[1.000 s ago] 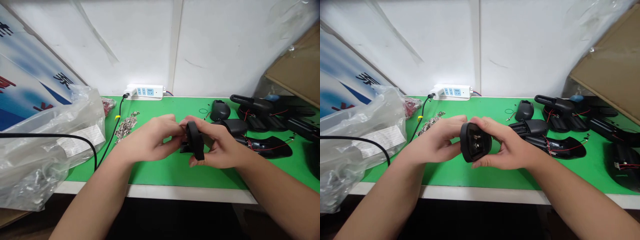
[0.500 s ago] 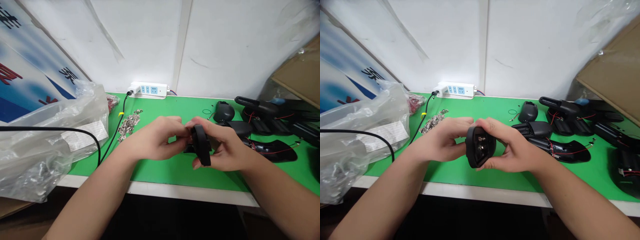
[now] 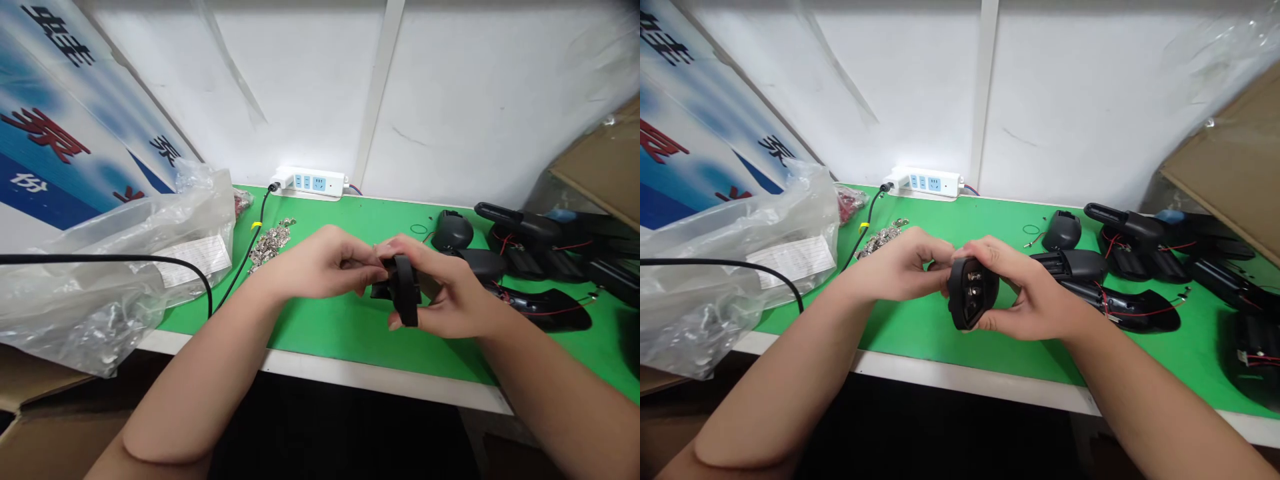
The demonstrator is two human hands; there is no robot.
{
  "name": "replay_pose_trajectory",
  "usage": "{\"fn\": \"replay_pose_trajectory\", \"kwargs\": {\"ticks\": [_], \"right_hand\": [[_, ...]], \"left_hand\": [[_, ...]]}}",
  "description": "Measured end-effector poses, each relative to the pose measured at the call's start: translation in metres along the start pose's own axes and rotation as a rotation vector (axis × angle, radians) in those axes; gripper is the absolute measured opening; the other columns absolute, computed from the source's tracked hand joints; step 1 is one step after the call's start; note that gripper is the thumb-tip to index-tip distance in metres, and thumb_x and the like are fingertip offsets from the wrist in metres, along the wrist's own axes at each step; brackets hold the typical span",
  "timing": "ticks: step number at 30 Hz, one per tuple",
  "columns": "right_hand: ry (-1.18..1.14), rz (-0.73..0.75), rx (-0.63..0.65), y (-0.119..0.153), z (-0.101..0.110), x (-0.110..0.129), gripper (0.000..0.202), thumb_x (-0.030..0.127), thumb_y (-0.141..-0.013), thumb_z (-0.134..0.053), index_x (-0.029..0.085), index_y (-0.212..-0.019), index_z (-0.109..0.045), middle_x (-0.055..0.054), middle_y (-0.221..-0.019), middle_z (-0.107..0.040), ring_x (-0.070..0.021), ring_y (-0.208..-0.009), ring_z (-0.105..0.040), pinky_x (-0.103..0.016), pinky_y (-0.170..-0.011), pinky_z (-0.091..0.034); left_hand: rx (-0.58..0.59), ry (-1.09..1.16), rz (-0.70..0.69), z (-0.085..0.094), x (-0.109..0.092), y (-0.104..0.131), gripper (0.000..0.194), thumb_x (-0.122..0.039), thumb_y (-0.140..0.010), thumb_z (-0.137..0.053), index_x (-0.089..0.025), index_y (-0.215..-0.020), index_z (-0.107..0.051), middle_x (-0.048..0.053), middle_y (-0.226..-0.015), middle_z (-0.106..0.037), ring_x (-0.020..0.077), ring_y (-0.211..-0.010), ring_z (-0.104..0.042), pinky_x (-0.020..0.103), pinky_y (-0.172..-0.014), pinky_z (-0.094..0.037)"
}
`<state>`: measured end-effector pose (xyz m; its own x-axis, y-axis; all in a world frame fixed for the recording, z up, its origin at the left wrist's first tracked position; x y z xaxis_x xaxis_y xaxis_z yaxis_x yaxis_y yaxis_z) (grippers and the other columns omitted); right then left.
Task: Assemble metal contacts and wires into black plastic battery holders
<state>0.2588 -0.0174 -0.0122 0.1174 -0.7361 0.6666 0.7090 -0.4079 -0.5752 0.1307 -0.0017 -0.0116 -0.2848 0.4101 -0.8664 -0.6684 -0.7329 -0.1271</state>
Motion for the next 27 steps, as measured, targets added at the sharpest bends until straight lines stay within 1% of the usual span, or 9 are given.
{"fn": "replay_pose_trajectory", "kwargs": {"ticks": [3, 6, 9, 11, 14, 16, 18, 22, 27], "right_hand": [[-0.063, 0.020, -0.008, -0.001, -0.003, 0.002, 0.079, 0.026, -0.080, -0.091, 0.029, -0.150, -0.054, -0.010, -0.126, -0.064, -0.0211, -0.106, -0.070, -0.035, -0.091, -0.060], [-0.024, -0.023, -0.005, -0.001, -0.005, -0.004, 0.080, 0.024, -0.075, -0.094, 0.026, -0.146, -0.057, -0.010, -0.126, -0.064, -0.0223, -0.113, -0.066, -0.037, -0.097, -0.058], [-0.095, 0.030, -0.027, -0.001, -0.006, -0.007, 0.081, 0.030, -0.077, -0.094, 0.027, -0.148, -0.055, -0.010, -0.128, -0.061, -0.0232, -0.118, -0.064, -0.039, -0.099, -0.058], [-0.167, 0.067, -0.041, 0.000, -0.009, -0.008, 0.082, 0.037, -0.078, -0.092, 0.030, -0.149, -0.052, -0.010, -0.129, -0.058, -0.0234, -0.118, -0.064, -0.038, -0.095, -0.060], [-0.216, -0.002, -0.066, 0.002, -0.013, -0.014, 0.080, 0.047, -0.078, -0.091, 0.033, -0.145, -0.051, -0.009, -0.131, -0.057, -0.0230, -0.110, -0.068, -0.038, -0.089, -0.063], [-0.196, -0.060, -0.119, 0.003, -0.011, -0.017, 0.078, 0.052, -0.075, -0.092, 0.034, -0.141, -0.053, -0.009, -0.130, -0.060, -0.0236, -0.107, -0.068, -0.041, -0.092, -0.062], [-0.182, -0.105, -0.201, 0.005, -0.005, -0.018, 0.079, 0.053, -0.071, -0.094, 0.035, -0.138, -0.057, -0.008, -0.131, -0.061, -0.0253, -0.113, -0.066, -0.043, -0.098, -0.061], [-0.361, -0.163, -0.297, 0.007, 0.001, -0.024, 0.075, 0.045, -0.073, -0.095, 0.040, -0.137, -0.058, -0.006, -0.133, -0.061, -0.0271, -0.125, -0.064, -0.046, -0.104, -0.059], [-0.524, -0.134, -0.314, 0.007, -0.003, -0.029, 0.074, 0.040, -0.082, -0.089, 0.047, -0.145, -0.051, -0.003, -0.137, -0.064, -0.0266, -0.119, -0.071, -0.052, -0.107, -0.059]], "left_hand": [[0.008, 0.188, 0.132, 0.002, 0.008, 0.000, 0.021, -0.033, -0.083, -0.080, -0.013, -0.076, -0.076, 0.001, -0.063, -0.067, 0.0093, -0.057, -0.057, 0.019, -0.050, -0.040], [-0.001, 0.246, 0.220, 0.003, 0.015, -0.001, 0.019, -0.030, -0.076, -0.087, -0.014, -0.072, -0.078, 0.002, -0.063, -0.069, 0.0090, -0.057, -0.058, 0.018, -0.050, -0.040], [-0.035, 0.291, 0.232, 0.004, 0.019, -0.003, 0.019, -0.029, -0.072, -0.090, -0.014, -0.072, -0.079, 0.002, -0.063, -0.071, 0.0096, -0.058, -0.060, 0.018, -0.051, -0.043], [-0.064, 0.312, 0.237, 0.005, 0.021, -0.004, 0.022, -0.028, -0.068, -0.093, -0.013, -0.068, -0.078, 0.001, -0.060, -0.069, 0.0082, -0.056, -0.058, 0.017, -0.051, -0.042], [-0.115, 0.324, 0.263, 0.005, 0.026, -0.004, 0.026, -0.027, -0.063, -0.096, -0.013, -0.065, -0.074, -0.001, -0.057, -0.066, 0.0066, -0.053, -0.055, 0.016, -0.047, -0.039], [-0.153, 0.347, 0.261, 0.006, 0.026, -0.004, 0.028, -0.027, -0.063, -0.097, -0.013, -0.066, -0.073, -0.001, -0.057, -0.066, 0.0066, -0.052, -0.056, 0.015, -0.047, -0.039], [-0.200, 0.385, 0.235, 0.006, 0.023, -0.004, 0.029, -0.027, -0.064, -0.097, -0.013, -0.068, -0.071, -0.002, -0.055, -0.065, 0.0063, -0.051, -0.056, 0.015, -0.046, -0.039], [-0.282, 0.477, 0.127, 0.005, 0.011, -0.006, 0.034, -0.029, -0.065, -0.097, -0.013, -0.070, -0.067, -0.004, -0.051, -0.062, 0.0062, -0.045, -0.055, 0.015, -0.043, -0.040], [-0.222, 0.525, 0.044, -0.005, 0.003, -0.008, 0.031, -0.040, -0.078, -0.089, -0.013, -0.080, -0.074, -0.004, -0.049, -0.060, 0.0054, -0.042, -0.051, 0.016, -0.044, -0.041]]}}
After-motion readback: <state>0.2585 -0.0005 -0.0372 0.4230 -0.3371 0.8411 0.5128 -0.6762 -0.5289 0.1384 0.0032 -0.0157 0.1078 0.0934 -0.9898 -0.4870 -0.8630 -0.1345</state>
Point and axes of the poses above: each hand's wrist, its own y-axis away from the middle knuckle, its own z-axis out of the back of the hand, x = y × z, the point moved 8 cm from there along -y, towards the middle knuckle
